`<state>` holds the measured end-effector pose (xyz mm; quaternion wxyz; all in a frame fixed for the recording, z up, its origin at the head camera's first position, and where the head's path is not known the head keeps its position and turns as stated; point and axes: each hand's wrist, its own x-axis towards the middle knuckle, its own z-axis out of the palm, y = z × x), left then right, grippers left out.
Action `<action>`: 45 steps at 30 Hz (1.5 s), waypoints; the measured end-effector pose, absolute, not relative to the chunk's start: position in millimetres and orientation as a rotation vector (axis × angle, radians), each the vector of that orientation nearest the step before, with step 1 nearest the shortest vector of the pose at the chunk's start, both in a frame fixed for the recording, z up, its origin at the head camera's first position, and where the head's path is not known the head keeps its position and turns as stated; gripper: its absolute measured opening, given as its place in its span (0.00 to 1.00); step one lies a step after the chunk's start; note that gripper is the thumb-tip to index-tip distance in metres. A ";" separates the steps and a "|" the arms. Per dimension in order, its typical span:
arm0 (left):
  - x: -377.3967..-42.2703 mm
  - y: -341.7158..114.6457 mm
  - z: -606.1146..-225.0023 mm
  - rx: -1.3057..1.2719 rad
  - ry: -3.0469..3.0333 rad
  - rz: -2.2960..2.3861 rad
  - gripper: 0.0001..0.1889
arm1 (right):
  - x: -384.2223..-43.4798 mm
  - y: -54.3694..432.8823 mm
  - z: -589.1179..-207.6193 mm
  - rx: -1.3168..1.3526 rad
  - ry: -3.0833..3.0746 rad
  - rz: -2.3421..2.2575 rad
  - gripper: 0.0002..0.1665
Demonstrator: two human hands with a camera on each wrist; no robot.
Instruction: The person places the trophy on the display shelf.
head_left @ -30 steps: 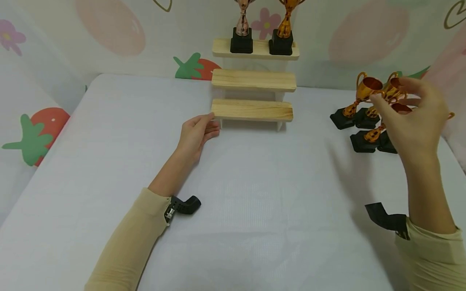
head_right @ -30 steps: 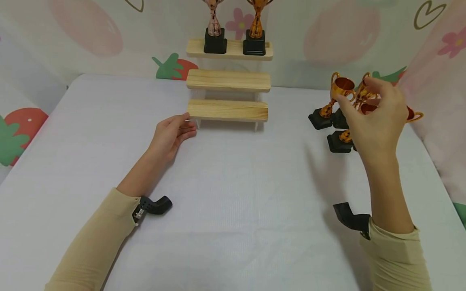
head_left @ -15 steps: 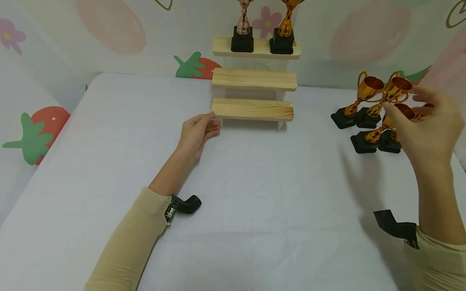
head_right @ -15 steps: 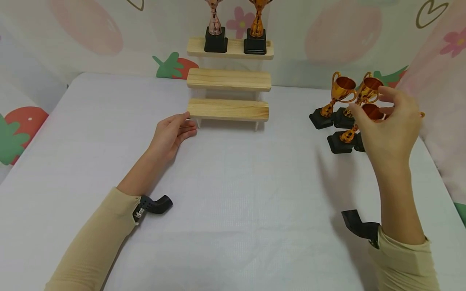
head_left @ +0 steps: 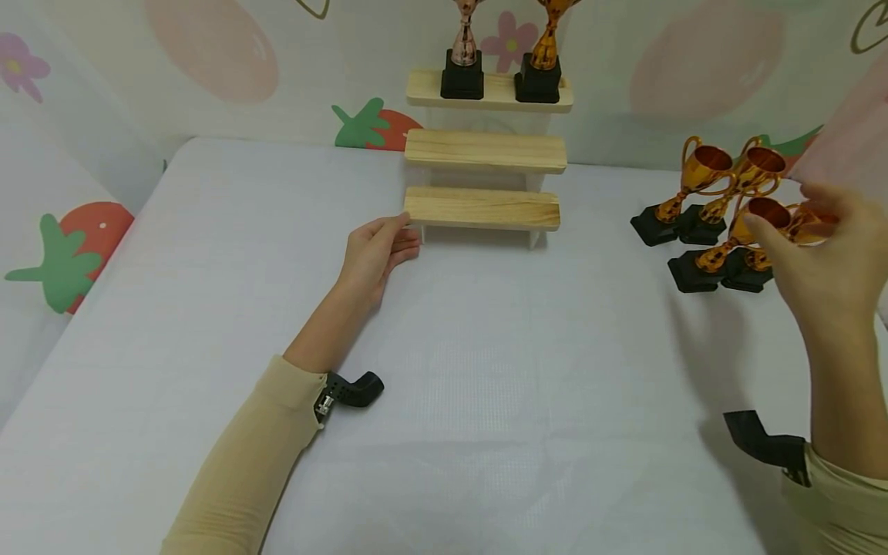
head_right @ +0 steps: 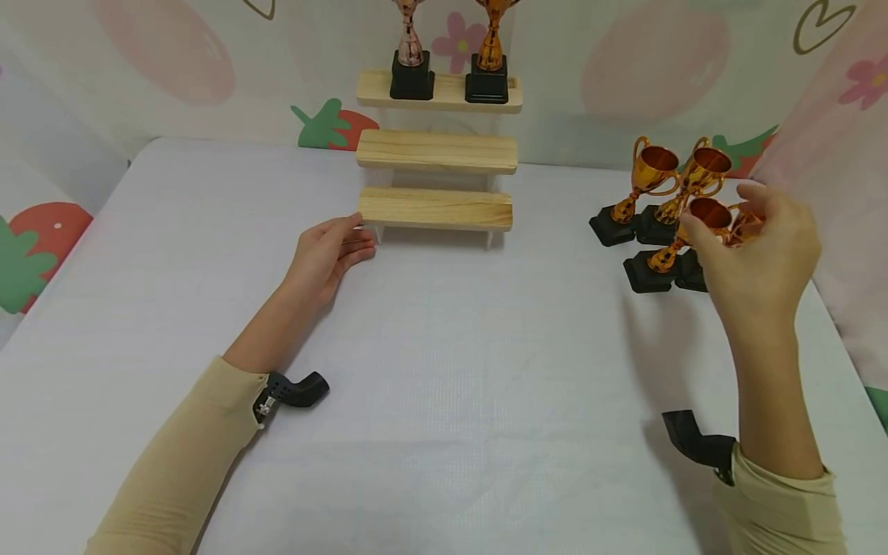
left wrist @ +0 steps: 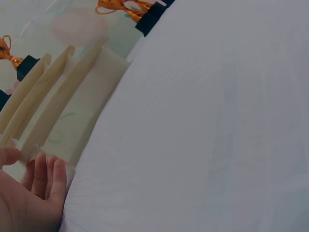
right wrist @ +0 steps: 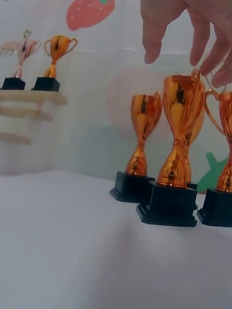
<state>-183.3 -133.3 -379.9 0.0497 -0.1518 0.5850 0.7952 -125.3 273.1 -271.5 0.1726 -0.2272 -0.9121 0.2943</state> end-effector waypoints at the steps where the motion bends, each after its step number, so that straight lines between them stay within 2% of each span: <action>1: -183.4 -133.2 -379.9 -0.464 1.783 2.421 0.07 | -125.9 274.4 -272.9 -0.656 -2.592 0.835 0.37; 24: -182.9 -132.8 -379.0 -0.471 1.753 2.446 0.07 | -136.6 278.5 -292.1 -0.680 -2.681 0.848 0.41; 33: -182.8 -132.9 -379.7 -0.456 1.771 2.444 0.07 | -143.8 281.0 -303.8 -0.606 -2.537 0.841 0.38; 45: -183.0 -133.1 -380.4 -0.452 1.768 2.443 0.07 | -141.6 276.2 -305.1 -0.650 -2.513 0.893 0.37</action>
